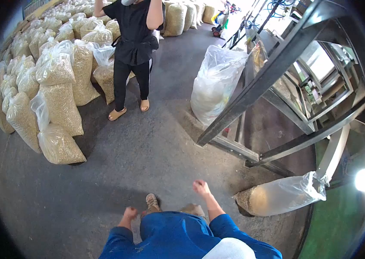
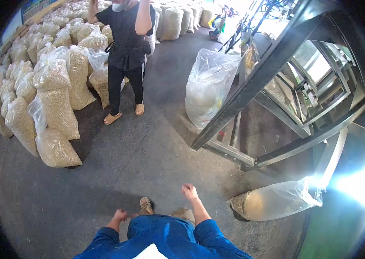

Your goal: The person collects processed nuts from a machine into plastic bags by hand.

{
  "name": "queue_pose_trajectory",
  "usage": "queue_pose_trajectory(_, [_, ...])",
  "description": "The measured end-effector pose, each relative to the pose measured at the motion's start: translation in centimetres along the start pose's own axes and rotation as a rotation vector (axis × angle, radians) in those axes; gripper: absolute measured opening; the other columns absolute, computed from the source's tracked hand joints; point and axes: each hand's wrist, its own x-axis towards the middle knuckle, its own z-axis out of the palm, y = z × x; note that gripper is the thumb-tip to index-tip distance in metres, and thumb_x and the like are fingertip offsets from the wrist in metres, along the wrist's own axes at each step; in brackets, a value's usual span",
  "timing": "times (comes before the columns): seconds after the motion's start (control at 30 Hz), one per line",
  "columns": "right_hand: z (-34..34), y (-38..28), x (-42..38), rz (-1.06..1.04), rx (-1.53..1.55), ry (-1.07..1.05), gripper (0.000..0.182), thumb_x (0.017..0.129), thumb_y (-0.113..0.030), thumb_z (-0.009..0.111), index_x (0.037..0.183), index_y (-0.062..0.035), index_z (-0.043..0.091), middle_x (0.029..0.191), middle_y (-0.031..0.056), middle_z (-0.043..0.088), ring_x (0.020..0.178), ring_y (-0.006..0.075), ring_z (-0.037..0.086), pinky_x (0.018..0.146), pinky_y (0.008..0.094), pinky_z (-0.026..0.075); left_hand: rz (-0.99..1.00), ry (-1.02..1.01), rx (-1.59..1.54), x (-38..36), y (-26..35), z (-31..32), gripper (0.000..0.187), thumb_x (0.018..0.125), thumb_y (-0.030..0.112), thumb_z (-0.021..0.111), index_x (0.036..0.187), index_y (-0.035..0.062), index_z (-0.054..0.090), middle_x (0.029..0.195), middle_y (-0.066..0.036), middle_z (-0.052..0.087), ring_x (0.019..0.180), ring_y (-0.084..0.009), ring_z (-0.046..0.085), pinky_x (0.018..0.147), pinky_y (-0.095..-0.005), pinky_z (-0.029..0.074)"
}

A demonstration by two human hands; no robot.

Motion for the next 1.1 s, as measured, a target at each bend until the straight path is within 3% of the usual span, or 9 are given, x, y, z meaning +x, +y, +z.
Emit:
queue_pose_trajectory(0.17, [1.3, -6.6, 5.7, -0.127, -0.035, -0.013, 0.035, 0.086, -0.02, 0.062, 0.114, 0.0003, 0.058, 0.092, 0.01, 0.066, 0.077, 0.0181, 0.065, 0.063, 0.0293, 0.051, 0.139, 0.177, -0.465, 6.7, 14.7, -10.0, 0.024, 0.087, 0.02, 0.056, 0.101, 0.0014, 0.057, 0.071, -0.008, 0.061, 0.055, -0.0162, 0.057, 0.048, -0.0311, 0.047])
queue_pose_trajectory(0.3, [-0.6, 0.8, 9.4, 0.216, -0.135, 0.113, 0.035, 0.083, -0.022, 0.062, 0.111, -0.0004, 0.06, 0.094, 0.0102, 0.067, 0.073, 0.0182, 0.066, 0.06, 0.0293, 0.052, 0.18, 0.165, -0.506, 8.9, 23.4, -13.8, 0.021, 0.09, 0.019, 0.054, 0.103, 0.0027, 0.054, 0.07, -0.007, 0.058, 0.055, -0.0144, 0.055, 0.047, -0.0297, 0.046])
queue_pose_trajectory(0.37, [-2.6, 4.1, 9.5, 0.593, -0.417, -0.089, 0.035, 0.081, -0.028, 0.062, 0.102, -0.0012, 0.065, 0.086, 0.0091, 0.068, 0.069, 0.0189, 0.066, 0.057, 0.0318, 0.052, 0.165, 0.135, -0.514, 12.4, 25.0, -13.6, 0.022, 0.091, 0.021, 0.056, 0.103, 0.0031, 0.054, 0.07, -0.006, 0.057, 0.057, -0.0136, 0.055, 0.048, -0.0298, 0.046])
queue_pose_trajectory(0.5, [-4.3, 1.2, 8.7, 0.778, -0.464, 0.094, 0.033, 0.073, -0.037, 0.063, 0.087, -0.0077, 0.071, 0.082, 0.0111, 0.07, 0.077, 0.0265, 0.067, 0.068, 0.0409, 0.052, 0.011, 0.047, -0.482, 14.1, 26.6, -12.8, 0.021, 0.09, 0.022, 0.057, 0.101, 0.005, 0.055, 0.069, -0.006, 0.057, 0.054, -0.0126, 0.053, 0.046, -0.0295, 0.045])
queue_pose_trajectory(0.6, [-5.8, -2.0, 13.8, 0.778, -0.325, 0.276, 0.025, 0.072, -0.026, 0.061, 0.084, -0.0072, 0.071, 0.086, 0.0176, 0.068, 0.08, 0.0329, 0.067, 0.07, 0.0422, 0.054, -0.071, -0.019, -0.235, 13.7, 29.1, -13.4, 0.019, 0.09, 0.022, 0.056, 0.099, 0.0053, 0.055, 0.069, -0.006, 0.057, 0.053, -0.0126, 0.053, 0.045, -0.0291, 0.044])
queue_pose_trajectory(0.73, [-5.9, -2.1, 27.9, 0.149, -0.695, 0.127, 0.031, 0.073, -0.028, 0.054, 0.078, -0.001, 0.068, 0.082, 0.0188, 0.068, 0.078, 0.0344, 0.065, 0.072, 0.0422, 0.052, -0.073, -0.074, -0.009, 16.1, 36.0, -16.7, 0.017, 0.09, 0.021, 0.055, 0.097, 0.0058, 0.055, 0.068, -0.005, 0.056, 0.052, -0.0126, 0.052, 0.043, -0.0285, 0.043])
queue_pose_trajectory(0.77, [-6.2, -7.3, 30.7, 0.447, -0.416, 0.097, 0.032, 0.073, -0.028, 0.055, 0.086, -0.0023, 0.069, 0.093, 0.0198, 0.067, 0.089, 0.0343, 0.064, 0.078, 0.0429, 0.051, -0.071, -0.077, 0.028, 17.1, 37.7, -17.6, 0.016, 0.09, 0.021, 0.055, 0.096, 0.0059, 0.055, 0.067, -0.005, 0.056, 0.051, -0.0126, 0.052, 0.043, -0.0283, 0.043])
queue_pose_trajectory(0.8, [-5.4, -9.4, 33.9, 0.452, -0.361, 0.155, 0.034, 0.073, -0.028, 0.056, 0.094, -0.004, 0.068, 0.1, 0.0194, 0.066, 0.096, 0.0326, 0.063, 0.082, 0.0415, 0.05, -0.067, -0.084, 0.064, 18.0, 39.4, -18.3, 0.016, 0.09, 0.021, 0.055, 0.096, 0.006, 0.055, 0.067, -0.005, 0.056, 0.051, -0.0126, 0.052, 0.043, -0.0282, 0.043])
queue_pose_trajectory(1.1, [0.1, -26.6, 47.8, 0.025, -0.105, 0.209, 0.039, 0.077, -0.034, 0.057, 0.102, -0.0054, 0.066, 0.102, 0.0181, 0.066, 0.097, 0.0337, 0.062, 0.086, 0.0416, 0.048, 0.095, -0.198, 0.149, 34.7, 59.9, -22.0, 0.013, 0.091, 0.019, 0.052, 0.091, 0.007, 0.055, 0.065, -0.005, 0.055, 0.048, -0.0126, 0.05, 0.04, -0.0269, 0.04])
